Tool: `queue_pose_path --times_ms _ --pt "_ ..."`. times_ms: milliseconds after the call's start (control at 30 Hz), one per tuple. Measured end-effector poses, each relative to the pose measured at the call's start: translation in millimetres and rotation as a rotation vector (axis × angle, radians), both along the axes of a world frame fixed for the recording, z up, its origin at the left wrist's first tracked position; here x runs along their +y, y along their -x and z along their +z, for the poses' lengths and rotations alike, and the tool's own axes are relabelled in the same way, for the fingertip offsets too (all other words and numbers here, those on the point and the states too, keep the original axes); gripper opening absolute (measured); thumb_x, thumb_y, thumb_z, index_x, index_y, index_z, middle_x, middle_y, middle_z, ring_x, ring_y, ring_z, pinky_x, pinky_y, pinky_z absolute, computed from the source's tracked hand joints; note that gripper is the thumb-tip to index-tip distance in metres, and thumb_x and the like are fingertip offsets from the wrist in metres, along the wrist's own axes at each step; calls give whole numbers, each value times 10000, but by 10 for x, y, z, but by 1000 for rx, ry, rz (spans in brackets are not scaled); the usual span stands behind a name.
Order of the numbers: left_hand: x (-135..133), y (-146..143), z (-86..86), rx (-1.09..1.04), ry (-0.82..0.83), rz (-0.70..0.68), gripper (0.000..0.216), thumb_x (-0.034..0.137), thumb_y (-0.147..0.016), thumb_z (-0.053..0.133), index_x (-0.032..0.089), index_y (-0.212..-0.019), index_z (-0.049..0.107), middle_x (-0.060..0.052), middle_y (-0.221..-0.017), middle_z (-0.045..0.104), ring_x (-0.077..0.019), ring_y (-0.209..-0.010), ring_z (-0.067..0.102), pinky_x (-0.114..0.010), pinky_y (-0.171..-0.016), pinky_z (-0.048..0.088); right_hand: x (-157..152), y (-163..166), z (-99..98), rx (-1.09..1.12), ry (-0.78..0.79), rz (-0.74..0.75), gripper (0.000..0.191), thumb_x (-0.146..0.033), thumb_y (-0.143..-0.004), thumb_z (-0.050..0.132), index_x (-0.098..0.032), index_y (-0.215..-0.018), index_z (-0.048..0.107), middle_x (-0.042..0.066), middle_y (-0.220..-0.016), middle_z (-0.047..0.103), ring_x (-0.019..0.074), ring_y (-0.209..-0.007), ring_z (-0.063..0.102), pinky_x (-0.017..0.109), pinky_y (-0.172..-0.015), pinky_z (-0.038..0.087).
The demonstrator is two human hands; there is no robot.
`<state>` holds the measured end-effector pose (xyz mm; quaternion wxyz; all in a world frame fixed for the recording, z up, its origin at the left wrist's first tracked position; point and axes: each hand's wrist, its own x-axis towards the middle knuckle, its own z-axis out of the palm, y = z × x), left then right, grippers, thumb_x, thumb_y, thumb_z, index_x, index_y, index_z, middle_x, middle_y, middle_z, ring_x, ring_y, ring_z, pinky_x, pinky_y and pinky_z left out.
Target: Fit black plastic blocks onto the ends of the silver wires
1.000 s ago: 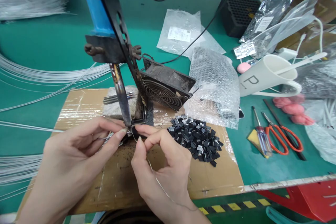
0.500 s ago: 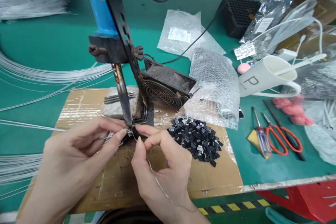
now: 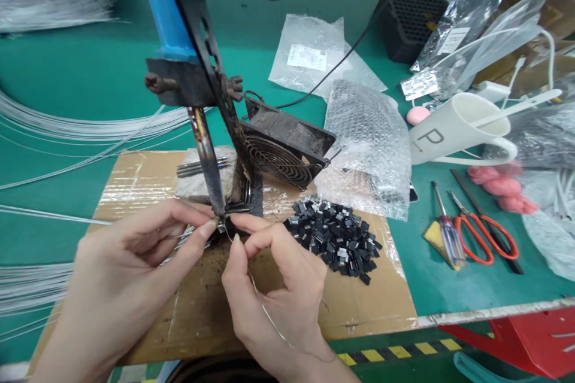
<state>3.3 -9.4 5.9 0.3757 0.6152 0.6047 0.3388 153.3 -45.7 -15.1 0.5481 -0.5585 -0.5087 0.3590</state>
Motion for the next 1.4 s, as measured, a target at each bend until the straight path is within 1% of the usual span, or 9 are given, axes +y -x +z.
queue_pose_path --times_ms 100,200,500,667,800,967,1067,1200,1400 --pt "-4 0 0 1 -3 -14 85 198 -879 660 235 -825 714 11 -841 793 -154 -716 736 -213 -528 478 3 -3 -1 -15 -4 -4 212 -61 -898 695 -242 -809 632 42 -1109 836 205 -1005 813 330 -928 622" --pt "-8 -1 6 -8 -16 -12 78 200 -872 671 238 -820 715 11 -854 797 -158 -739 743 -207 -509 465 3 -5 0 -39 -21 -3 210 -65 -903 693 -246 -814 633 50 -1092 839 217 -992 817 347 -910 637" --pt "-15 -8 30 -28 -14 -3 92 213 -887 670 243 -817 722 25 -792 754 -171 -806 769 -203 -606 537 -2 8 0 -79 -49 -24 204 -63 -884 718 -245 -824 648 40 -1085 845 210 -950 825 321 -862 647" --pt "-14 4 33 -11 -27 -7 91 209 -878 670 236 -806 719 3 -874 807 -157 -725 746 -202 -489 468 1 10 6 -84 -57 -32 192 -70 -888 713 -245 -828 663 52 -1082 849 220 -936 827 330 -831 661" --pt "11 0 29 -18 -19 -9 83 200 -864 673 235 -802 716 -3 -882 812 -167 -746 752 -203 -471 454 0 5 -4 -72 -56 -23 200 -64 -887 711 -247 -829 655 49 -1080 847 223 -953 826 345 -863 659" --pt "15 -7 6 -9 -17 -17 99 195 -871 665 237 -793 710 6 -856 803 -158 -726 750 -202 -522 501 -3 5 -17 -72 -51 -28 201 -66 -894 706 -246 -822 654 46 -1077 844 216 -955 824 342 -871 654" --pt "4 -13 -2 -25 -15 -22 95 208 -883 667 235 -807 717 4 -863 800 -161 -752 756 -201 -548 518 -10 5 -17 -68 -50 -30 201 -59 -886 715 -245 -830 663 38 -1078 844 212 -958 824 336 -881 650" --pt "-4 -19 12 -49 -18 -9 109 200 -884 663 235 -795 716 10 -859 795 -152 -758 751 -187 -514 485 -13 11 -20 -62 -61 -27 212 -40 -873 723 -244 -841 671 23 -1079 844 192 -950 823 315 -892 641" --pt "-5 0 45 -29 -25 -15 107 184 -873 671 232 -789 716 15 -836 790 -136 -700 726 -187 -497 469 -6 12 -16 -57 -64 -33 205 -51 -883 714 -247 -841 672 38 -1075 845 212 -950 825 336 -876 652"
